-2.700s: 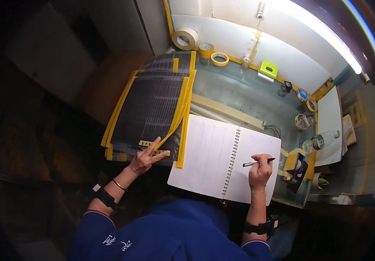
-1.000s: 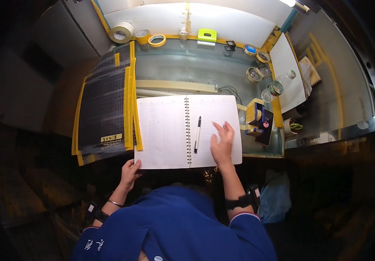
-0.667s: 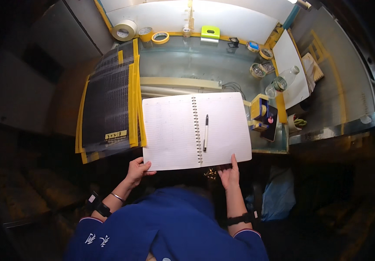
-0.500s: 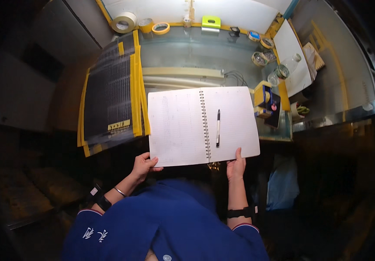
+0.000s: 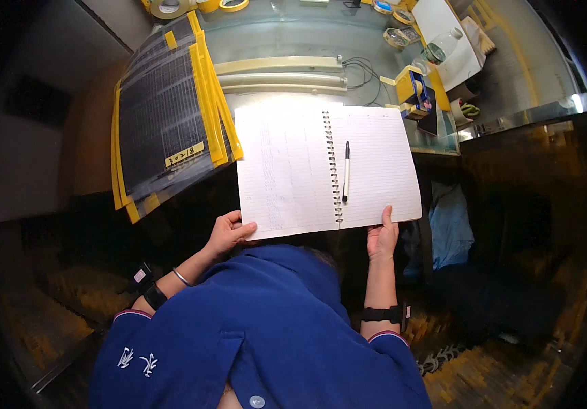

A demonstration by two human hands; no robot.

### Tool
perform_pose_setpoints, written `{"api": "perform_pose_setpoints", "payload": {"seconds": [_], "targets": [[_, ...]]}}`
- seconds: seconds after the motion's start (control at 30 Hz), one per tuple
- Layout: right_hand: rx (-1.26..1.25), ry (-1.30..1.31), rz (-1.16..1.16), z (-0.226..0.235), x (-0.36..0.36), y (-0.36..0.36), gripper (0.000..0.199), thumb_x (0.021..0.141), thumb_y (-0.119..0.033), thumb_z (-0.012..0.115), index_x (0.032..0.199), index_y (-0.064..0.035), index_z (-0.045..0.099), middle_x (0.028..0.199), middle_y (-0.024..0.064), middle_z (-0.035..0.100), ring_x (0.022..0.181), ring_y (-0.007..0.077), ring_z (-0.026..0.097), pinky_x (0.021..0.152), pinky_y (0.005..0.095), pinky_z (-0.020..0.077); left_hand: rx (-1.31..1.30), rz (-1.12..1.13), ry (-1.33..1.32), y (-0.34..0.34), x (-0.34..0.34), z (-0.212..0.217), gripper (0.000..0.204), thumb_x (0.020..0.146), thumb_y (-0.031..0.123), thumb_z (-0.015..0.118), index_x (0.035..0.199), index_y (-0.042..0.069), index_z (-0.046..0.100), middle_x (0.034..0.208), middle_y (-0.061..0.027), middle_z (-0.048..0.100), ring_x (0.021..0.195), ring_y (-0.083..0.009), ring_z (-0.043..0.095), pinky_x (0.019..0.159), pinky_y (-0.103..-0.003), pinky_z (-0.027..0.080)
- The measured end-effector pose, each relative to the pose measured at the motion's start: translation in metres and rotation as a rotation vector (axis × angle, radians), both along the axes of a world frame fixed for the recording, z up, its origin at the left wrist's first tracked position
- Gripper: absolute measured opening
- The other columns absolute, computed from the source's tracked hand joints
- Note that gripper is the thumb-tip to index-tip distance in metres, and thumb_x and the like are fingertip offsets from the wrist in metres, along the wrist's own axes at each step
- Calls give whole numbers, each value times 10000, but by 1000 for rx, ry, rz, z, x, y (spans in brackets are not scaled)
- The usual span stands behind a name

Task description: Writing inventory data in a notebook and filing item sleeves into a storage rack.

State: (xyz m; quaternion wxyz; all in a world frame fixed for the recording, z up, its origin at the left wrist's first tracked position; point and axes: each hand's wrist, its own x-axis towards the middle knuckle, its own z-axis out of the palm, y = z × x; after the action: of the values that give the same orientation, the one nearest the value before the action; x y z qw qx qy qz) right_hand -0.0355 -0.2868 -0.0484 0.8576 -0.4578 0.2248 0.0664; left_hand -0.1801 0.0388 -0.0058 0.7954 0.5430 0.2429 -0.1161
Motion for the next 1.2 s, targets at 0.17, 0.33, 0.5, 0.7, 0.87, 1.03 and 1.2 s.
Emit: {"api": "perform_pose_setpoints", "payload": {"seconds": [0.17, 0.33, 0.5, 0.7, 0.87, 1.03, 1.2], "targets": [[-7, 19, -32, 5, -12, -1, 479, 931, -251, 563, 1332, -55, 392, 1305, 84, 488, 1156, 224, 508, 940, 374, 456, 73, -143, -101, 0, 1, 26, 301, 840, 132, 683, 1067, -52, 606, 963, -105, 667, 866, -127, 625, 783, -253, 498], [6, 1, -51, 1, -30, 1, 428, 944, -235, 534, 1318, -68, 411, 1275, 74, 513, 1130, 215, 530, 923, 357, 477, 350, -182, -440, -22, 14, 64, 252, 775, 119, 685, 953, -57, 661, 1422, -246, 320, 1199, -301, 501, 895, -331, 485], [46, -39, 72, 27, -50, 47, 383, 958, -188, 501, 1315, -84, 411, 1250, 75, 518, 1084, 216, 557, 813, 337, 535, 403, -263, -789, -50, 56, 101, 289, 798, 160, 686, 997, -28, 592, 1495, -251, 187, 1347, -359, 311, 1068, -399, 278], [9, -155, 375, 46, -58, 88, 448, 787, 53, 598, 1220, -10, 499, 1148, 108, 576, 1045, 246, 591, 878, 378, 530, 508, -705, -660, -60, 71, 81, 539, 864, 391, 623, 1245, 45, 463, 1411, -242, 358, 1367, -378, 250, 1111, -420, 203], [311, -62, 531, 53, -48, 96, 593, 765, 78, 551, 1323, -10, 372, 1268, 166, 484, 1220, 301, 458, 1043, 475, 385, 536, -733, -498, -31, 72, 68, 539, 845, 391, 659, 1188, -8, 543, 1189, -178, 573, 1152, -284, 539, 977, -363, 417], [380, 93, -35, 14, -15, 118, 497, 848, -99, 608, 1311, -75, 428, 1301, 112, 483, 1188, 303, 464, 1010, 473, 379, 396, -379, -455, 23, 56, 40, 425, 818, 266, 719, 1102, -26, 599, 1019, -111, 655, 956, -149, 615, 859, -288, 488], [173, -18, 52, 38, 10, 112, 434, 826, -68, 640, 1231, -154, 508, 1141, 45, 584, 1000, 220, 595, 757, 426, 537, 567, 183, -275, 106, 5, 52, 238, 820, 123, 697, 1013, -6, 647, 918, -67, 667, 851, -114, 619, 780, -250, 493]]}}
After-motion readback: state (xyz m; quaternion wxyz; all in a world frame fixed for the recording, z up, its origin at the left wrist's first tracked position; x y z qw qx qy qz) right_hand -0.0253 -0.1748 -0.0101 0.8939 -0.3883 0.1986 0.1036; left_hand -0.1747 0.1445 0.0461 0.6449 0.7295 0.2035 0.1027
